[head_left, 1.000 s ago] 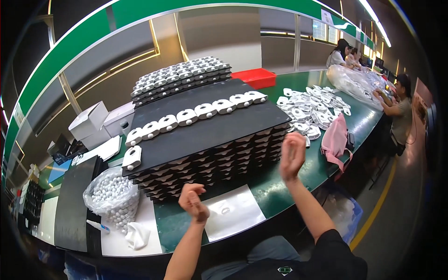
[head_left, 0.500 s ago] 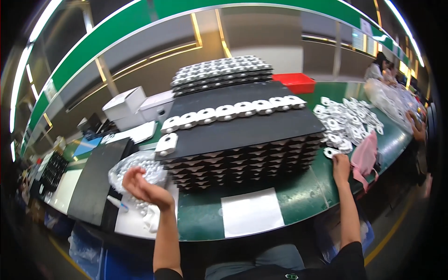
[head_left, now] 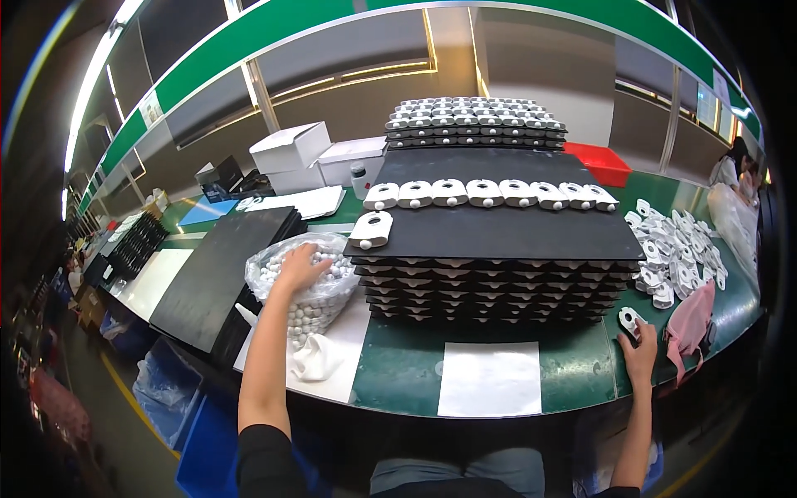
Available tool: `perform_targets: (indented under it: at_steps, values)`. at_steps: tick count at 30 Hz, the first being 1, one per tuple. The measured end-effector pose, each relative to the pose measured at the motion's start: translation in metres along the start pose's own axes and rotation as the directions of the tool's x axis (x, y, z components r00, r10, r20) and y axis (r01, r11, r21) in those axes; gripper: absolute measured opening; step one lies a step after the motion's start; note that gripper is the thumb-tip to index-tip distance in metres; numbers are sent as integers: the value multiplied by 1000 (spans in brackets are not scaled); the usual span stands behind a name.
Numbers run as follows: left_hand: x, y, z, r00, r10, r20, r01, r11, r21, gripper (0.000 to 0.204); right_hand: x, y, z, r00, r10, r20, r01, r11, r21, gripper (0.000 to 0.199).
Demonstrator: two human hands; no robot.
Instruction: Assembling small light fixture components by fitting bulbs into plastic housings and stacking them in trays.
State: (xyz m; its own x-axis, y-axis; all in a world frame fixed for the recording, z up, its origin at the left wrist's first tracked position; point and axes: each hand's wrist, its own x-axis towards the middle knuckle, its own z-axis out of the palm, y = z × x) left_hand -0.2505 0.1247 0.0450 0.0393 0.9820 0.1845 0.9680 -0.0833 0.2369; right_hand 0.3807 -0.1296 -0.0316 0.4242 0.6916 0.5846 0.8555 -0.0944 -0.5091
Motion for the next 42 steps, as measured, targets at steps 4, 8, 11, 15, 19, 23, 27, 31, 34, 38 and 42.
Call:
perform_targets:
  at_steps: [4, 8, 11, 15, 19, 23, 27, 31, 34, 38, 42]
  values:
    - [36, -18, 9, 994, -29, 101, 33, 999, -39, 67, -2, -1, 5, 997, -60, 41, 62, 998, -32, 41]
    - [46, -23, 11, 993, -30, 118, 42, 995, -96, 65, -2, 0, 6, 1000, -15, 18, 16, 999, -40, 36]
    - [30, 1, 6, 993, -94, 72, 100, 991, -92, 55, -5, -1, 1, 998, -8, 62, 18, 987, -159, 27]
    - [18, -1, 10, 988, 28, -153, -1, 985, 174, 31, -4, -14, 0, 998, -38, -43, 30, 983, -184, 17]
    - [12, -1, 4, 967, 74, -245, -15, 972, 236, 19, -3, 4, -1, 968, -7, -250, -23, 993, -119, 20]
    - [12, -10, -15, 937, 143, -319, -58, 964, 260, 18, -3, 1, -1, 960, 66, -273, -97, 990, -102, 21]
    - [6, -5, -43, 915, 183, -359, -157, 983, 99, 15, -5, 7, -2, 959, 59, -278, -88, 992, -91, 22]
    - [7, -12, -48, 893, 129, -431, -163, 986, -42, 18, -7, 14, -1, 955, 61, -290, -81, 995, -57, 23]
    - [21, -40, -41, 830, -36, -557, -180, 927, -328, 22, -5, 14, 1, 959, 85, -269, -90, 996, -9, 24]
    - [19, -48, -48, 790, -612, -47, -84, -32, -996, 24, -4, 7, 1, 969, 141, -204, -124, 988, 95, 18]
    - [-14, -4, -61, 784, -475, 400, -68, -706, -705, 21, -5, 7, -3, 976, 83, -201, -61, 992, 114, 14]
